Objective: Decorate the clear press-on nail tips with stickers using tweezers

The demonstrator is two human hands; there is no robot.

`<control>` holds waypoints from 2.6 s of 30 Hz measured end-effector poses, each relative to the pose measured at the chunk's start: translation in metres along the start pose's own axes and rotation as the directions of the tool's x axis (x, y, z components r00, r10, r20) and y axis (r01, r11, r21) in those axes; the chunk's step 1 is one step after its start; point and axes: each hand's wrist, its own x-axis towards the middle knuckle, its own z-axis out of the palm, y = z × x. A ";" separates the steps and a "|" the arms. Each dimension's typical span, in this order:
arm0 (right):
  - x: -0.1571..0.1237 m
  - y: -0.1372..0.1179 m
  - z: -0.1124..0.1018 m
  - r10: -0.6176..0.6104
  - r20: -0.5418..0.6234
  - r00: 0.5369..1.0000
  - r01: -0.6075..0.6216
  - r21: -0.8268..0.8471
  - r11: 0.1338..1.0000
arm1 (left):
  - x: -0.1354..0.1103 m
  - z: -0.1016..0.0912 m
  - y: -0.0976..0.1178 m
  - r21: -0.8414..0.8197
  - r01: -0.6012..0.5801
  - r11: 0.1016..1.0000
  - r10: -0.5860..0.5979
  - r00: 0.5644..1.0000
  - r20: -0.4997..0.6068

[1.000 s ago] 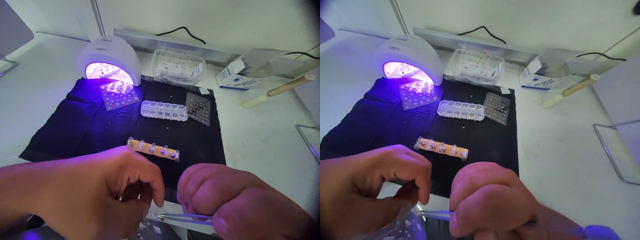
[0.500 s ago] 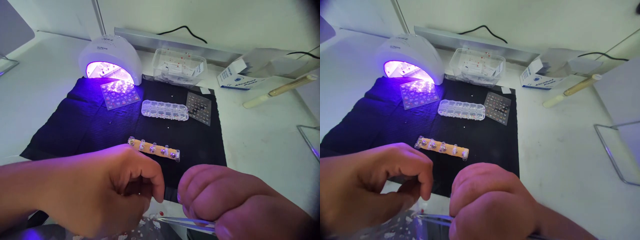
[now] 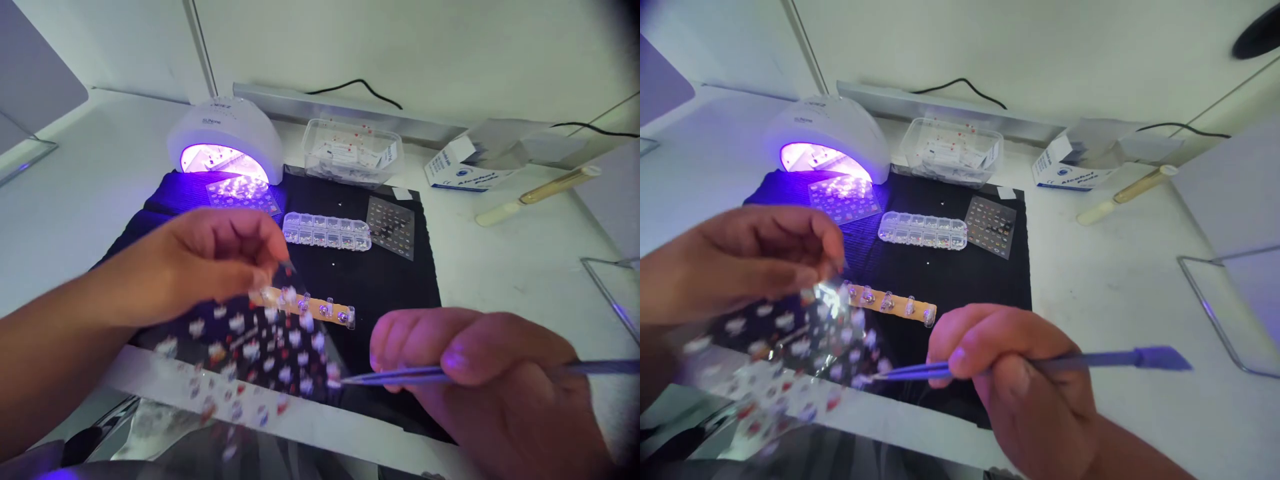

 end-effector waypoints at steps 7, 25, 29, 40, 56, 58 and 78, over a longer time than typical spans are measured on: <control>0.026 0.012 -0.011 -0.133 -0.057 0.990 0.133 0.000 0.991 | 0.027 -0.040 -0.018 -0.150 -0.070 0.986 0.013 0.935 -0.354; 0.027 0.018 -0.017 -0.022 -0.090 0.996 0.008 -0.152 0.988 | 0.036 -0.015 -0.035 0.751 -0.240 0.615 0.439 0.896 -0.073; 0.031 0.019 -0.017 0.020 -0.103 0.994 -0.039 -0.188 0.981 | 0.032 -0.010 -0.030 0.732 -0.303 0.610 0.388 0.920 0.057; 0.039 0.023 -0.019 0.108 -0.207 0.972 -0.136 -0.127 0.983 | 0.017 0.036 0.021 0.848 -0.286 0.446 0.177 0.957 0.230; 0.039 0.031 -0.023 0.168 -0.200 0.965 -0.177 -0.032 0.984 | 0.025 0.057 -0.016 0.832 -0.298 0.468 0.152 0.955 0.256; 0.039 0.031 -0.023 0.169 -0.183 0.969 -0.177 -0.030 0.984 | 0.024 0.058 -0.016 0.841 -0.306 0.447 0.152 0.952 0.266; 0.039 0.028 -0.018 0.167 -0.215 0.962 -0.182 -0.053 0.982 | 0.026 0.061 -0.013 0.903 -0.139 0.407 -0.017 0.987 0.159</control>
